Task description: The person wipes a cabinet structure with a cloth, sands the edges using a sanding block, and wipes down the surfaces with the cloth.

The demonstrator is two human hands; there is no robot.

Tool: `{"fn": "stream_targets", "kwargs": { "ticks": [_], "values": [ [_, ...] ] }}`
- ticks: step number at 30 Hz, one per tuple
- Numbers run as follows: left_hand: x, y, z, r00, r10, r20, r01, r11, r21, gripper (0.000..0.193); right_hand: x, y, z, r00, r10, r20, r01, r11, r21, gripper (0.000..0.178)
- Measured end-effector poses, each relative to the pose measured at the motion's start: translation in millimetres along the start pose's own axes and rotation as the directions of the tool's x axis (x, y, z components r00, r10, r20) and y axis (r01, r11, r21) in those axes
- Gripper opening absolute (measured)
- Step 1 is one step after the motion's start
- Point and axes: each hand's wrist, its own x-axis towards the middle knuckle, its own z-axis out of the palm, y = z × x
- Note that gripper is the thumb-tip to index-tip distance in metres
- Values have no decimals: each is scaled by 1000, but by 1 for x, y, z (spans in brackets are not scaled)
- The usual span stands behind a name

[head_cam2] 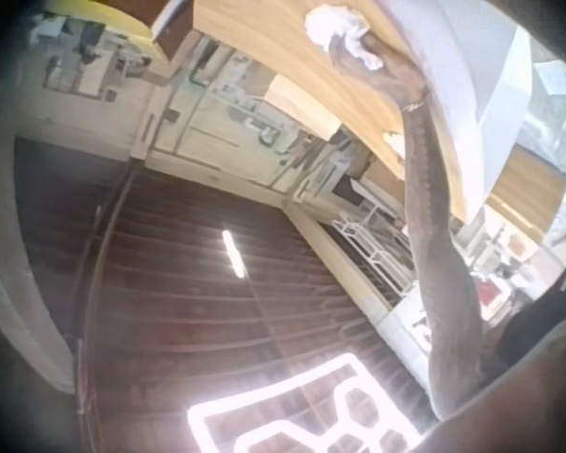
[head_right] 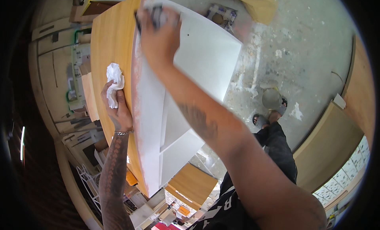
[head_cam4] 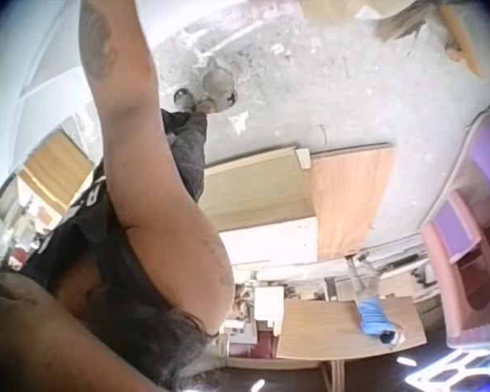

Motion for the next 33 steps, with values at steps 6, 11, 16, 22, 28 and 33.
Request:
{"fn": "stream_targets", "kwargs": {
  "ticks": [6, 11, 16, 22, 28, 33],
  "values": [
    [0, -1, -5, 1000, -15, 12, 14, 999, 53, 33, -19, 5, -3, 999, -36, -20, 36, 999, 29, 74],
    [0, -1, 0, 999, -35, 19, 35, 999, -4, 33, -44, 19, -8, 999, 3, 32, -5, 998, 68, 72],
    [2, 3, -2, 999, -36, 13, 35, 997, 69, 33, -45, 23, -11, 1000, 23, 3, -23, 1000, 20, 71],
    [3, 4, 1, 999, -42, -11, 43, 998, 51, 33, -20, 15, -5, 999, 33, -20, -30, 993, 114, 73],
    [-2, -2, -4, 1000, -28, -7, 28, 999, 40, 33, -81, 36, -17, 996, 70, 63, -69, 998, -10, 70],
    [2, 2, -1, 999, -40, -15, 41, 998, 43, 33, -43, 22, -13, 999, 10, 39, -13, 997, 78, 73]
  ]
}}
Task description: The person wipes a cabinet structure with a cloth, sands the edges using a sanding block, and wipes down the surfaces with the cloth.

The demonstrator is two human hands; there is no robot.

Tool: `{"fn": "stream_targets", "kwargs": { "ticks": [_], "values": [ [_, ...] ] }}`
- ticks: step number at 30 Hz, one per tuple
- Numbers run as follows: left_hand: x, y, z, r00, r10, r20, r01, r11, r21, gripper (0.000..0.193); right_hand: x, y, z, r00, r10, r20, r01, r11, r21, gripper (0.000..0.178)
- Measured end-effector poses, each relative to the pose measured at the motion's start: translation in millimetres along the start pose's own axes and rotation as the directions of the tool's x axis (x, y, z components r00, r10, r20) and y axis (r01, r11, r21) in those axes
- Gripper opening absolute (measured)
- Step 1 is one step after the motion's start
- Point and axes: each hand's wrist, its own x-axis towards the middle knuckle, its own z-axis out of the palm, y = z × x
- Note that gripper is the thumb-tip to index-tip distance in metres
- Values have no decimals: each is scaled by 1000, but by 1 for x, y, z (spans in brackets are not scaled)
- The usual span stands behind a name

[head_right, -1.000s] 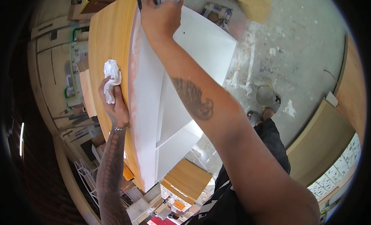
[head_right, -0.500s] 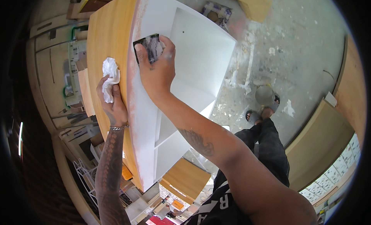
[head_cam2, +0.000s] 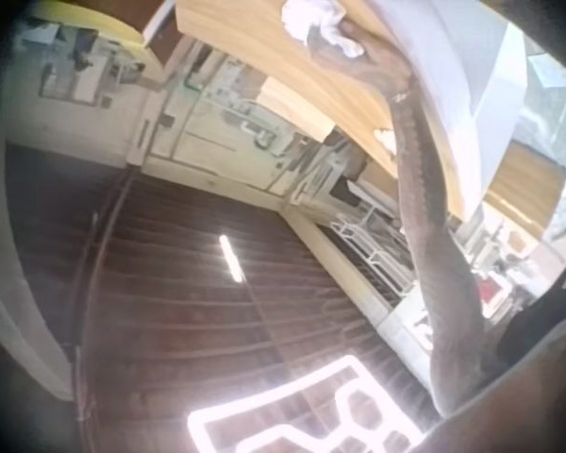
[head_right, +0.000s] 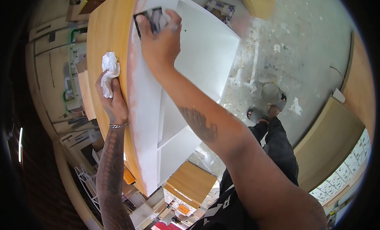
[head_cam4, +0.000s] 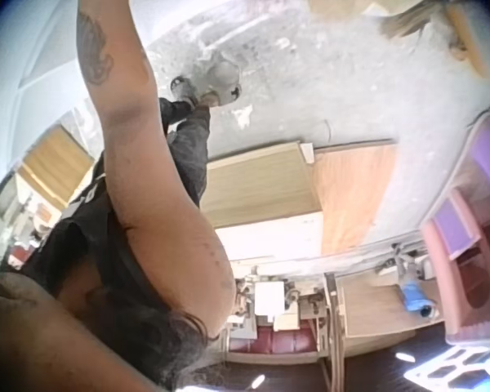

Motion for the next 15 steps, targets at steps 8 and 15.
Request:
{"fn": "stream_targets", "kwargs": {
  "ticks": [8, 15],
  "values": [
    [-2, -3, 3, 1000, 17, -18, -17, 1000, -13, 33, 2, -4, 6, 994, -63, -92, 57, 997, -59, 67],
    [-1, -10, 5, 998, 45, -47, -48, 998, -49, 36, -5, 11, 12, 993, -58, -106, 53, 997, -48, 72]
  ]
}}
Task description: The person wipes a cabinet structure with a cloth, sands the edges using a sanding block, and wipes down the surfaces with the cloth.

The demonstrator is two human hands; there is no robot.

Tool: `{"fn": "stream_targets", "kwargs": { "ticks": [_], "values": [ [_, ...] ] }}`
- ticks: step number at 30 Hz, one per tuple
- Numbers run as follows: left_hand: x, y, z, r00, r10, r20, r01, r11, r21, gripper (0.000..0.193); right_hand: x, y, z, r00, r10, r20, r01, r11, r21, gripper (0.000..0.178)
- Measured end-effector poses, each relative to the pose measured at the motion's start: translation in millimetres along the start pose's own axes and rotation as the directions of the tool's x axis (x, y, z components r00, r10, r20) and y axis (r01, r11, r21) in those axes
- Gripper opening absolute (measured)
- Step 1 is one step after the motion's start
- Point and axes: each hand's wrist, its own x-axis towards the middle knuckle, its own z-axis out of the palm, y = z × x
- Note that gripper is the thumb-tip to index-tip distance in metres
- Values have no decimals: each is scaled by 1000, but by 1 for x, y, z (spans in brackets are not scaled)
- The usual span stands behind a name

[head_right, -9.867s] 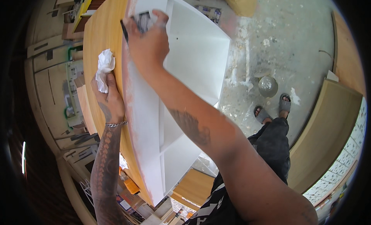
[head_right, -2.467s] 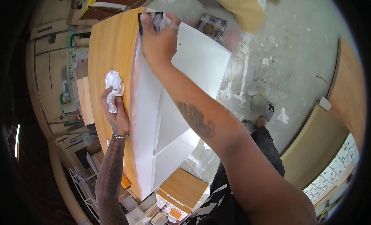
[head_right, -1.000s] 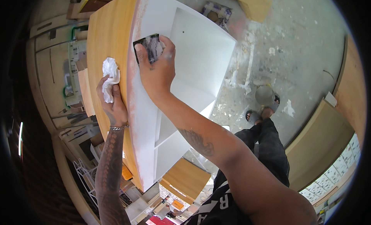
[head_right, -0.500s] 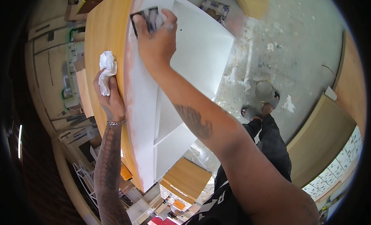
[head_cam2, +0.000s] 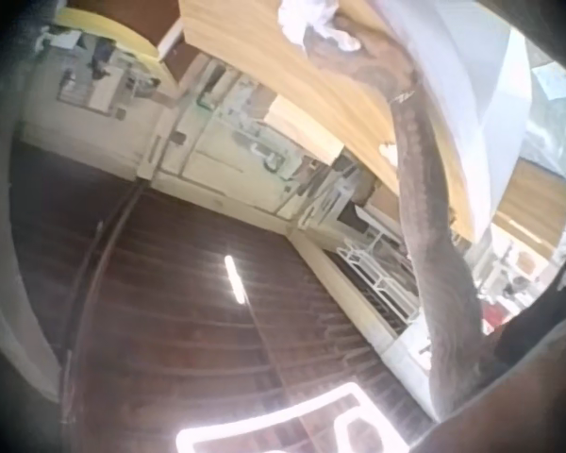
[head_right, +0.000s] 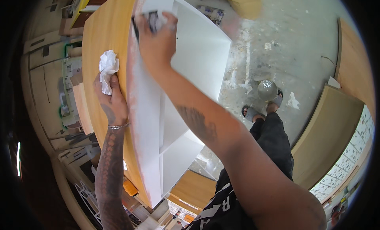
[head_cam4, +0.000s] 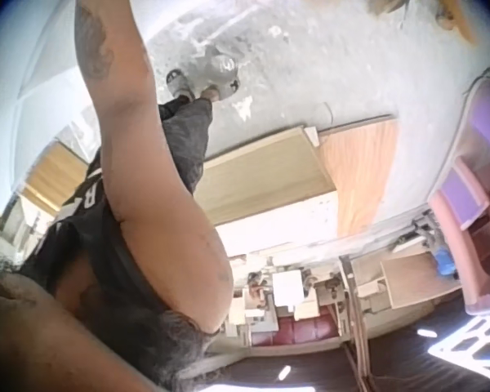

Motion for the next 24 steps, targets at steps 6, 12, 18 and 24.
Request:
{"fn": "stream_targets", "kwargs": {
  "ticks": [6, 12, 18, 24],
  "values": [
    [2, 5, -2, 999, 35, 16, -37, 992, 120, 34, -26, 7, -2, 998, 59, -37, -59, 998, 4, 74],
    [4, 8, 2, 1000, 18, 21, -18, 1000, 5, 34, 35, -22, 6, 994, 16, -112, -14, 1000, 13, 72],
    [1, 4, -3, 997, 71, 22, -73, 992, 106, 33, -5, -8, -1, 997, 46, -57, -46, 999, -5, 69],
    [3, 5, -1, 1000, 22, 19, -23, 996, 89, 33, 14, -16, 9, 991, 16, -132, -26, 997, -71, 70]
  ]
}}
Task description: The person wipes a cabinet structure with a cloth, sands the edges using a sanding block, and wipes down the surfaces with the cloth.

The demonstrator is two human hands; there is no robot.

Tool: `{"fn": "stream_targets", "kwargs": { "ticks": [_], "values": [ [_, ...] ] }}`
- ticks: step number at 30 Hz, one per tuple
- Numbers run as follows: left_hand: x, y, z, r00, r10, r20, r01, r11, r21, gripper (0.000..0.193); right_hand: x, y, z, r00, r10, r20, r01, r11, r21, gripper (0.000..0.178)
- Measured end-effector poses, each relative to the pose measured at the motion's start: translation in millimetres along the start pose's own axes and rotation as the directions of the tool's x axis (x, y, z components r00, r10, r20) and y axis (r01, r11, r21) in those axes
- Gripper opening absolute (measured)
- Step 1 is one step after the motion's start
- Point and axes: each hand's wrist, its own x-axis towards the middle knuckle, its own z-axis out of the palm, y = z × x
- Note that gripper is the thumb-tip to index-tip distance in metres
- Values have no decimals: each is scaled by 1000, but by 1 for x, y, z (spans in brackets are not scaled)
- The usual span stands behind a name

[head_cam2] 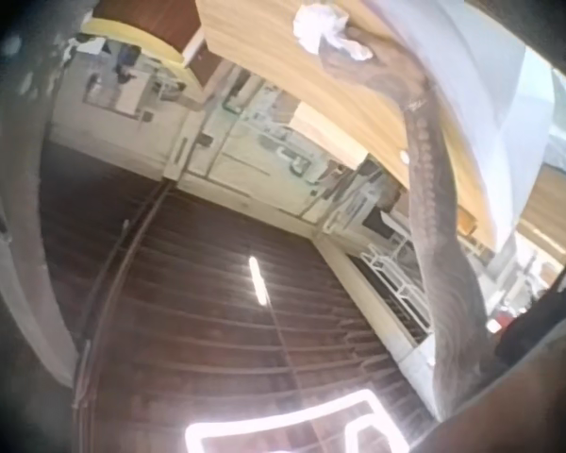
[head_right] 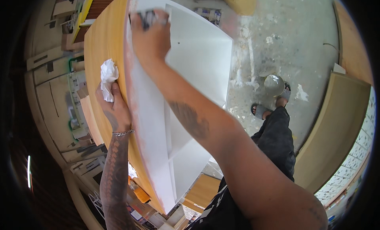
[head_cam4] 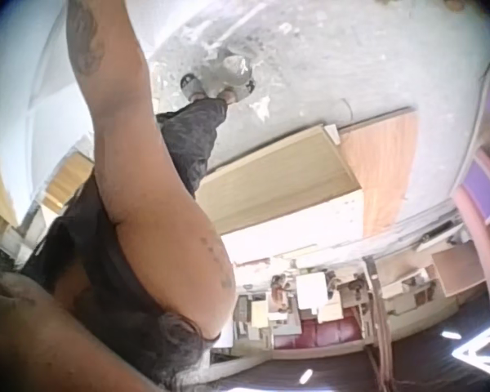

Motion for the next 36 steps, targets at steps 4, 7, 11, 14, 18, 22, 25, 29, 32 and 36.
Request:
{"fn": "stream_targets", "kwargs": {
  "ticks": [4, 7, 11, 14, 18, 22, 25, 29, 32, 36],
  "values": [
    [-1, -3, 2, 1000, 9, 10, -8, 998, -67, 33, 1, 1, -2, 999, -32, 3, 32, 998, 49, 70],
    [2, 4, 0, 997, -56, 44, 59, 996, -67, 33, 29, -21, 2, 998, 63, 17, -63, 997, 49, 63],
    [-3, -2, -2, 999, 54, 3, -54, 998, 33, 33, -7, 3, -4, 999, 6, 42, -6, 1000, 6, 69],
    [1, -1, 4, 998, 59, -12, -59, 998, 27, 32, 36, -21, 4, 997, 81, 18, -82, 997, 15, 63],
    [-2, 0, 0, 1000, 7, 24, -7, 1000, -12, 33, 22, -18, 2, 996, 80, 36, -81, 997, 19, 62],
    [-1, -4, -2, 999, 28, 43, -26, 999, -40, 36, 21, -19, 3, 997, 54, 54, -56, 998, 25, 64],
    [1, 5, 3, 998, -60, 28, 63, 988, -138, 35, 54, -35, 7, 999, 41, 19, -42, 999, 26, 67],
    [-3, -3, 1, 999, 38, 3, -39, 999, 20, 33, 6, -6, -3, 993, 78, 90, -79, 997, 8, 66],
    [-1, -1, 0, 999, 53, -5, -53, 997, 55, 33, 17, -16, 3, 997, 50, 51, -51, 998, 21, 66],
    [-2, 3, -1, 999, -35, 40, 37, 998, -55, 38, 42, -32, 11, 999, 38, 14, -38, 999, -12, 68]
  ]
}}
